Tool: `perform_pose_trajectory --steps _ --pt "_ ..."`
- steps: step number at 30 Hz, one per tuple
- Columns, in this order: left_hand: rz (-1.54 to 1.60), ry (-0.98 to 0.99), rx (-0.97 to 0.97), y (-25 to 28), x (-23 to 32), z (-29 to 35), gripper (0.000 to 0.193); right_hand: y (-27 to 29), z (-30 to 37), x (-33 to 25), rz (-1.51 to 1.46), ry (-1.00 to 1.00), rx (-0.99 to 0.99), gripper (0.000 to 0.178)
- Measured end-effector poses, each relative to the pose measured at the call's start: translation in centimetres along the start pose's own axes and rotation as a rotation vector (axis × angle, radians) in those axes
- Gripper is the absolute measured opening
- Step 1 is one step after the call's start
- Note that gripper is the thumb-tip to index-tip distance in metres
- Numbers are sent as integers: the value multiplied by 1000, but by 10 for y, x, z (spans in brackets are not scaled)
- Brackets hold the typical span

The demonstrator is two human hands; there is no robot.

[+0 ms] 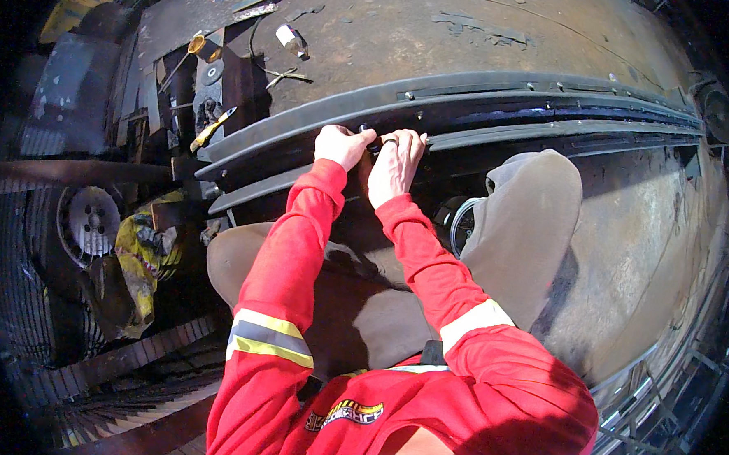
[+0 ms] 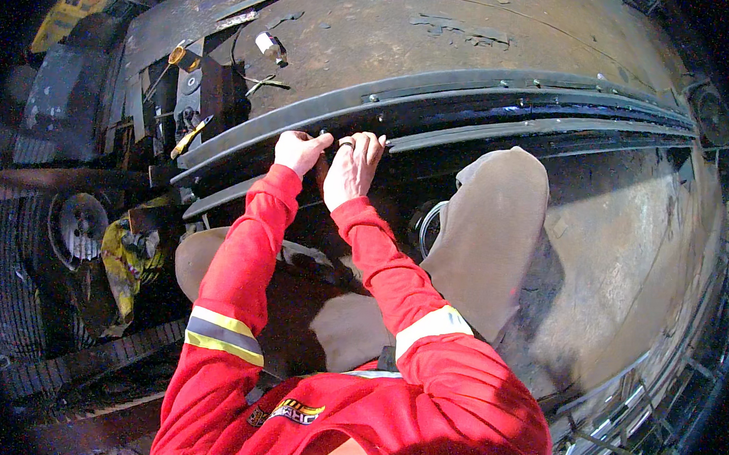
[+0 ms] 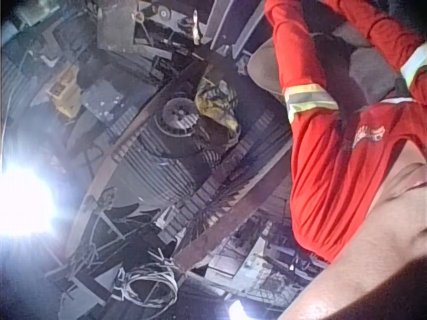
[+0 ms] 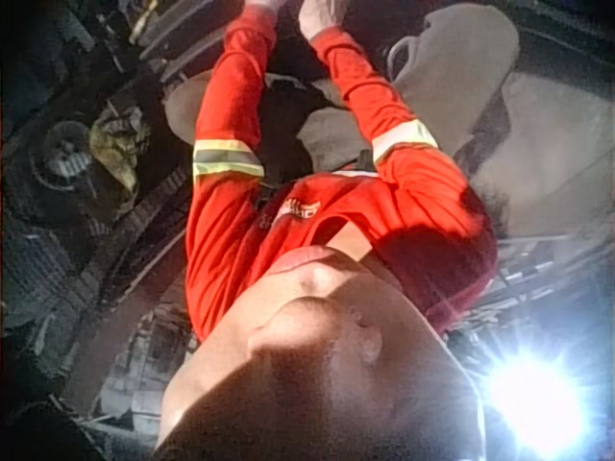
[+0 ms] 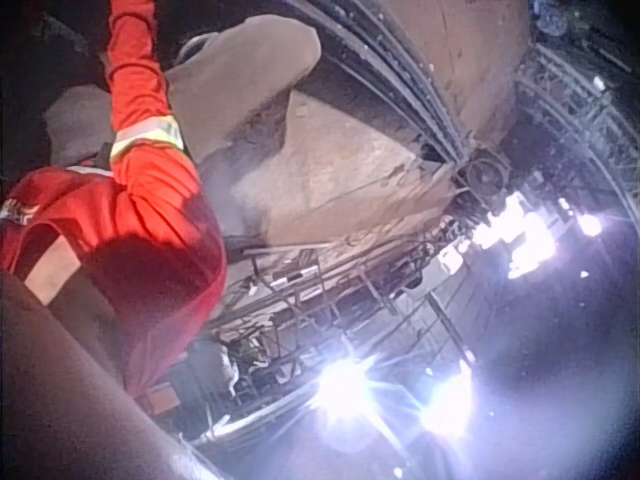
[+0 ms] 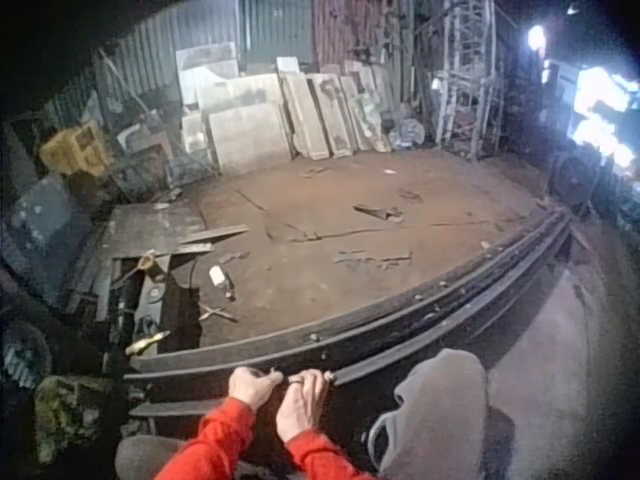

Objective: The person sits on the floor and uses a screwdriver to tighten screws into a long metal frame. They repeatedly insert screws and turn them to secure the components of the frame together.

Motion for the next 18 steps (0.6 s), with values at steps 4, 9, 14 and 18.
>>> perform_pose_trajectory --steps 4,9,14,18 --pt "-160 -72 -34 -1 8 1 47 4 -1 -5 13 21 44 13" --pt "-98 -59 -77 -16 -5 -19 44 -2 2 -6 69 72 54 13" --pt "115 -18 -93 -16 -15 -23 43 0 1 -3 47 6 9 14" --pt "135 -8 14 -8 -21 -23 43 5 -3 -8 0 -44 18 14"
Point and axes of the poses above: each hand's wrist, its own z-axis away from the middle knuckle, its own y-axis out of the back of the hand, x = y × z, the point moved 10 cm from there along -z, towards the middle knuckle, and after that the axes turned 12 degrees about y, right-handed, at the moved point
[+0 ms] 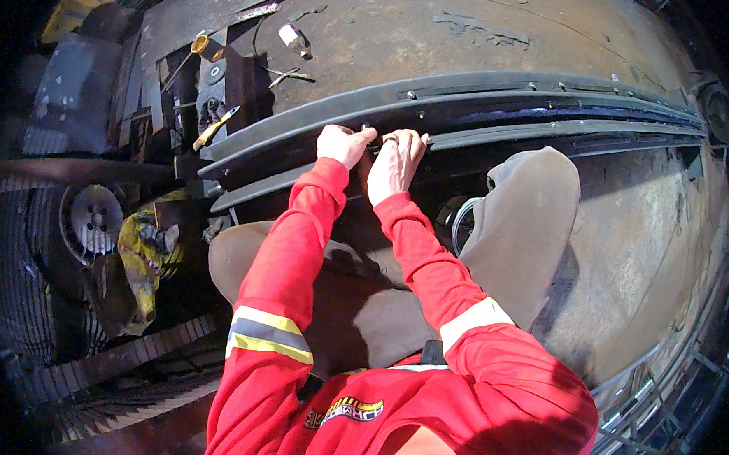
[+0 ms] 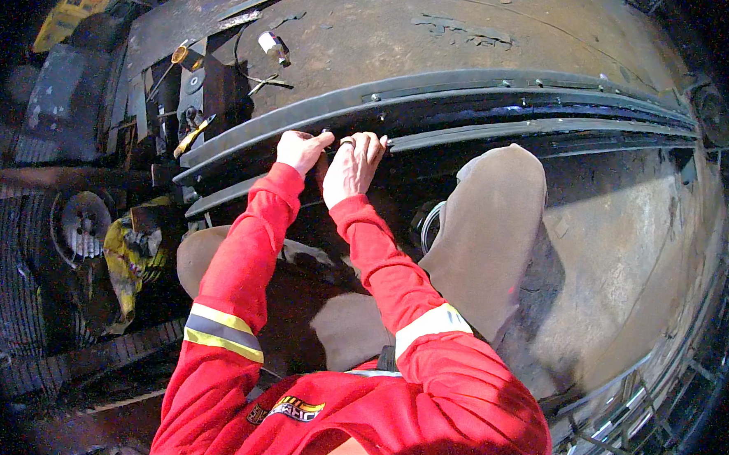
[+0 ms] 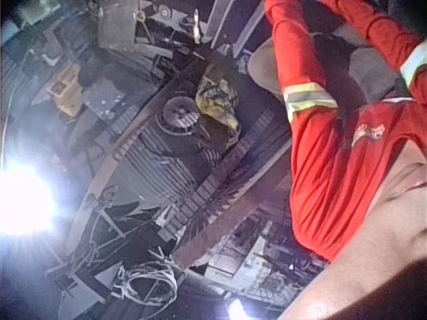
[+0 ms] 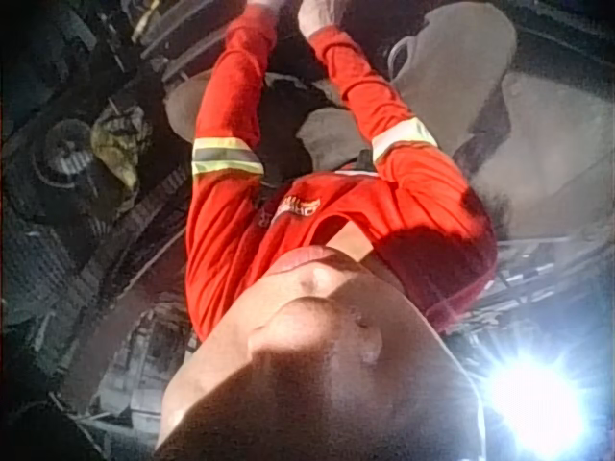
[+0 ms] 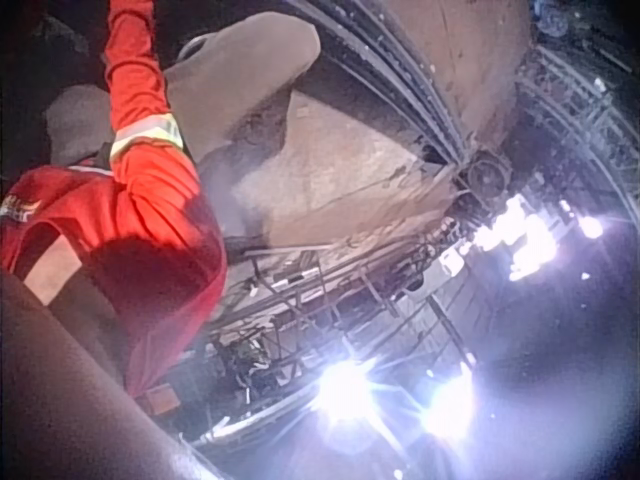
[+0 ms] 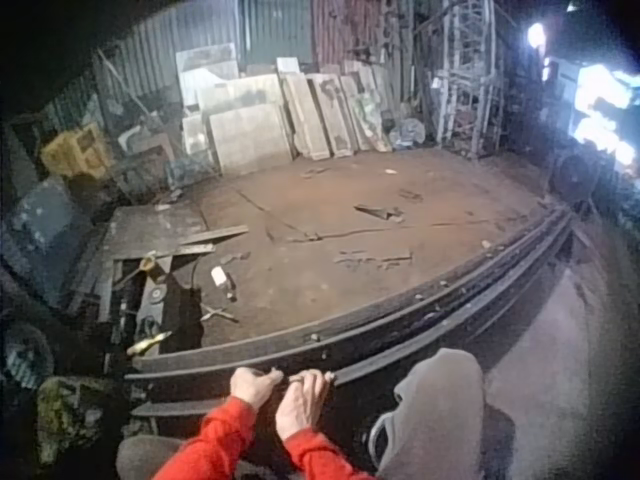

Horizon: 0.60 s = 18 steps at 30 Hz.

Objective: The person sits on the floor and uses a screwdriver to tighten screws into a long metal frame. They repeatedly insert screws and turn them to secure the components of the frame together.

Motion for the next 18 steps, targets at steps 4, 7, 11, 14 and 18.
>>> perform_pose_trajectory --steps 4,7,11,14,18 --pt "-208 -5 32 3 28 28 44 -8 5 12 24 35 43 17" --pt "-265 7 -87 -2 17 15 48 -8 6 7 11 61 49 17" --pt "-222 -117 -109 -11 19 7 48 -10 6 2 57 92 34 15" --pt "-101 -73 -124 -11 22 8 39 -17 8 11 79 87 52 20" --pt "-87 55 -122 -3 9 8 47 -20 6 3 147 96 -85 22"
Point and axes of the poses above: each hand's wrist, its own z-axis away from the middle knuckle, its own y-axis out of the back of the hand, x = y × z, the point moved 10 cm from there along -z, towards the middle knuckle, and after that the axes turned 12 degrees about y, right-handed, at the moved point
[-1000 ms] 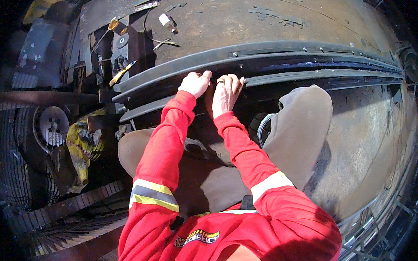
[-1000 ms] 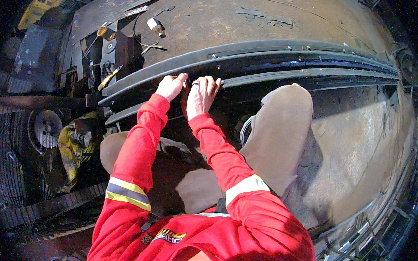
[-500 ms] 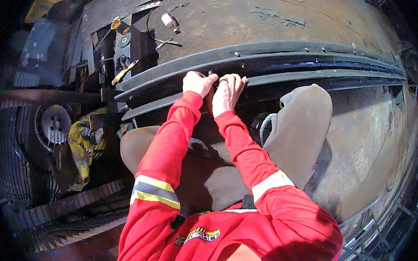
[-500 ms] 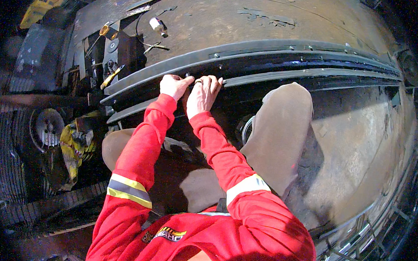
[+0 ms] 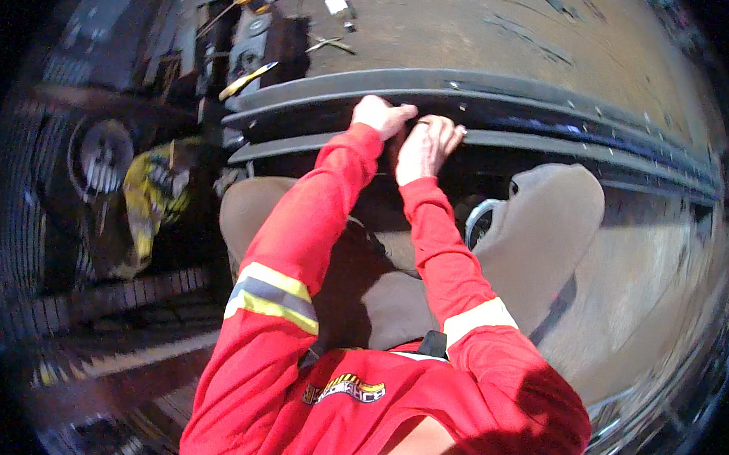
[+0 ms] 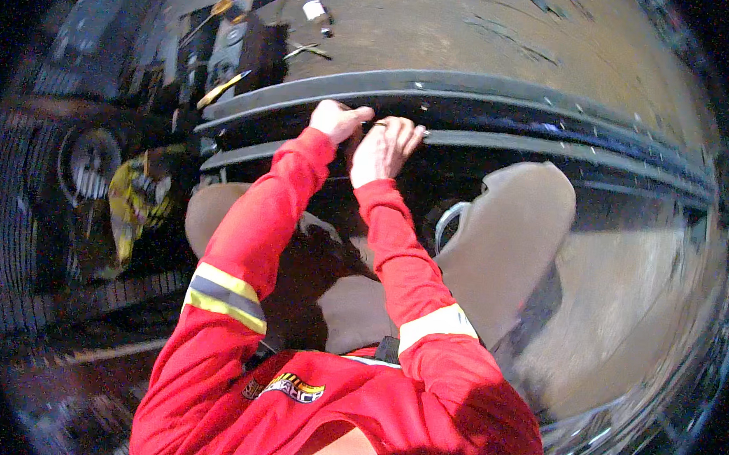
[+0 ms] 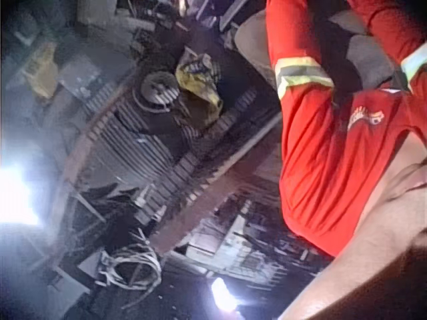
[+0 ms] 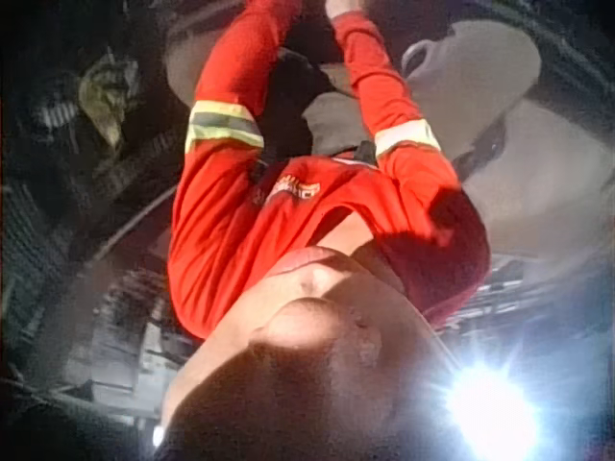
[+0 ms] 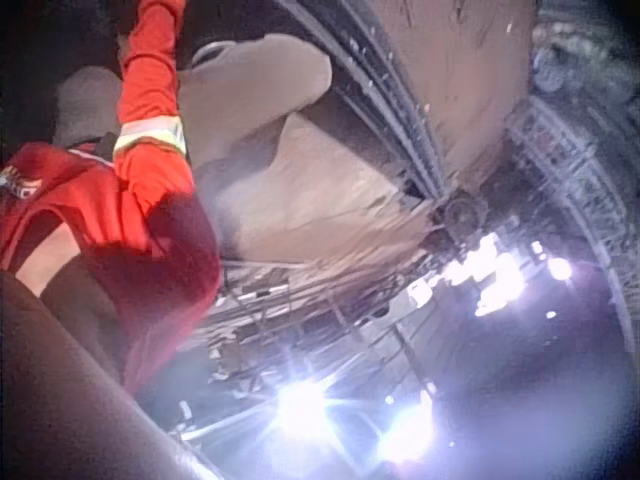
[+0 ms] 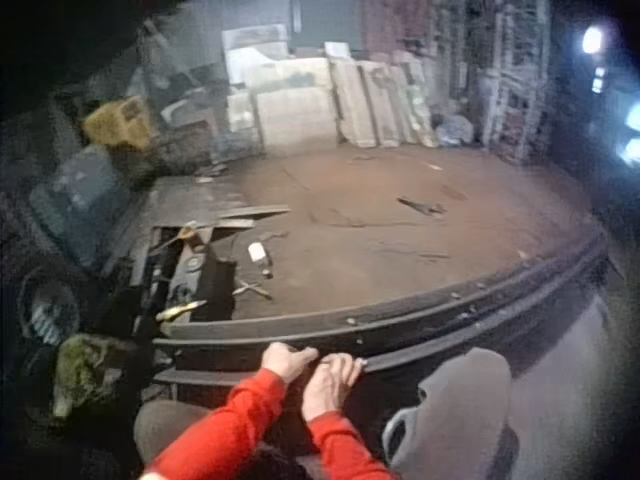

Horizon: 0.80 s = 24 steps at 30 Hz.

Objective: The person sits on the floor and uses a screwdriver to tighten screws into a long metal frame. They repeatedly insert screws and turn them to secure the components of the frame together.

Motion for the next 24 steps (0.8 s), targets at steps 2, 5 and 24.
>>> perform_pose_trajectory --steps 2,5,24 --pt "7 27 192 12 -2 2 47 10 0 -1 -40 17 10 16" --pt "-16 116 190 8 1 7 49 2 0 15 -50 -13 55 14" --pt "602 -578 702 109 -104 294 7 -36 31 7 -71 105 -146 29"
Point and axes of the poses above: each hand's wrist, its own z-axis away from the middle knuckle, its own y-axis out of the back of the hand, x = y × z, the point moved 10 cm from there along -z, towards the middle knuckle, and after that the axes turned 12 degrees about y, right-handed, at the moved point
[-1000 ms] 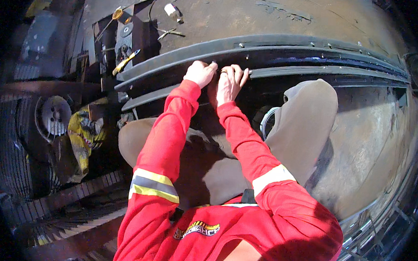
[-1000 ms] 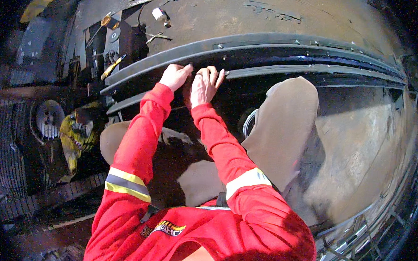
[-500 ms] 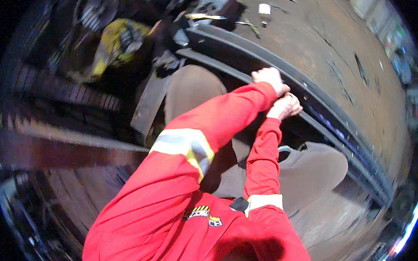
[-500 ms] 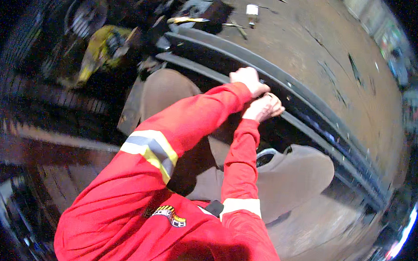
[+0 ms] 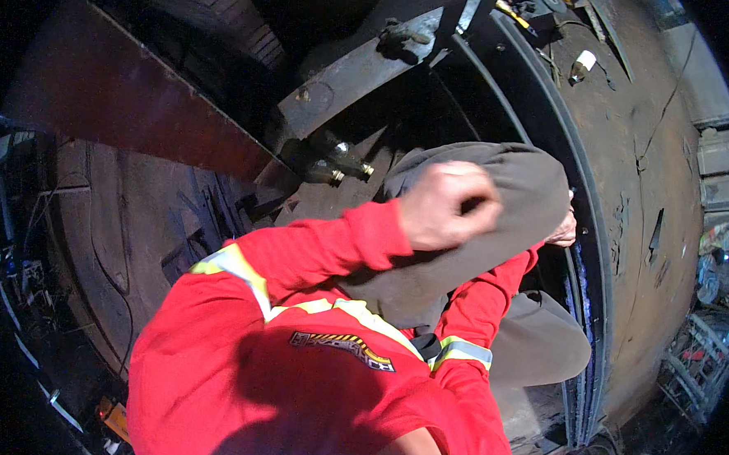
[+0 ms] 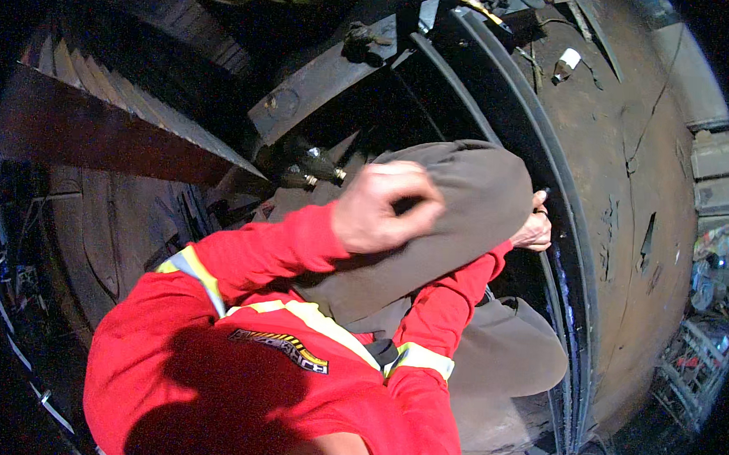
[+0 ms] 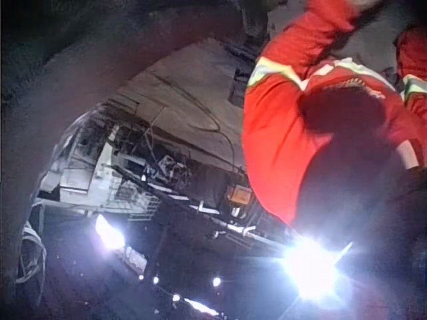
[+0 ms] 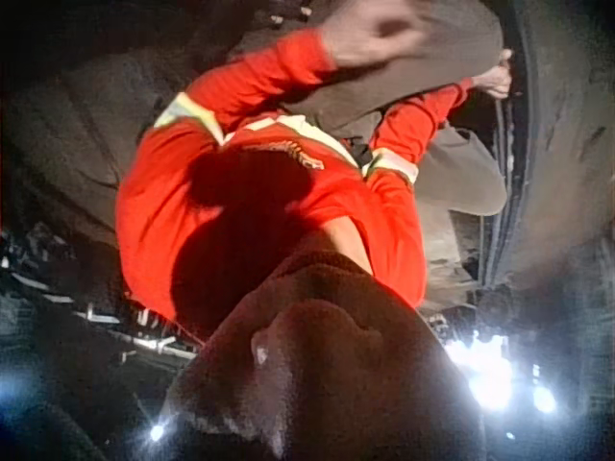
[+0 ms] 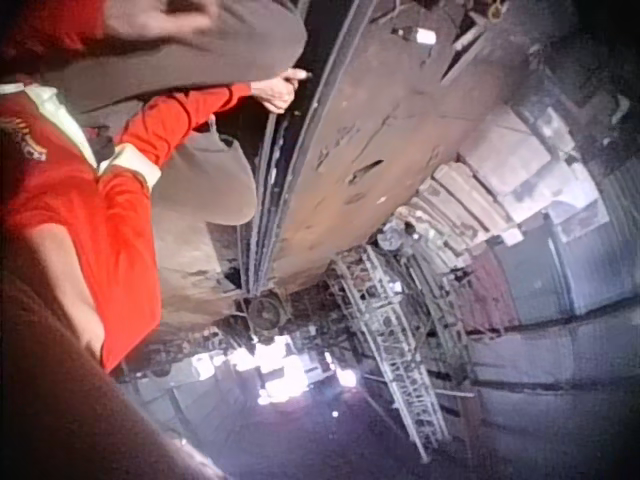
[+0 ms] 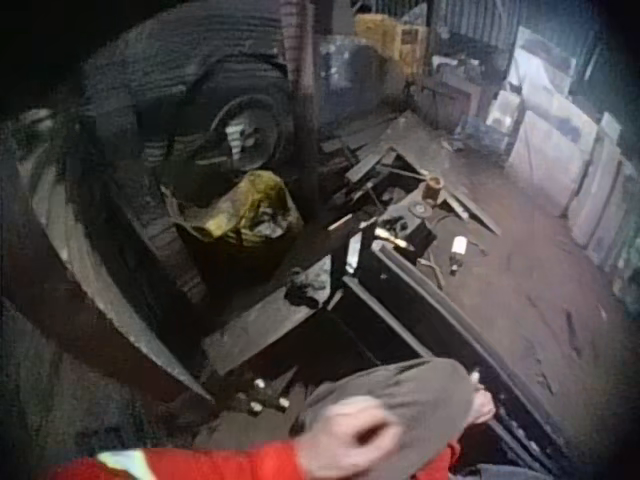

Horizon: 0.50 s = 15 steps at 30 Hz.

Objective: The person sits on the floor and uses a screwdriver to tighten screws into a long metal frame. They repeatedly insert screws and turn them to secure the components of the frame together.

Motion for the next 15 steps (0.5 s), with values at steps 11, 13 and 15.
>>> perform_pose_trajectory --steps 11,13,15 --pt "-317 693 8 99 -103 121 18 2 -14 -16 62 111 -54 31" --pt "-162 750 -141 109 -97 143 19 6 -14 -15 68 142 -67 31" --pt "-164 1129 -524 138 -85 172 21 16 -17 -8 89 160 -62 32"
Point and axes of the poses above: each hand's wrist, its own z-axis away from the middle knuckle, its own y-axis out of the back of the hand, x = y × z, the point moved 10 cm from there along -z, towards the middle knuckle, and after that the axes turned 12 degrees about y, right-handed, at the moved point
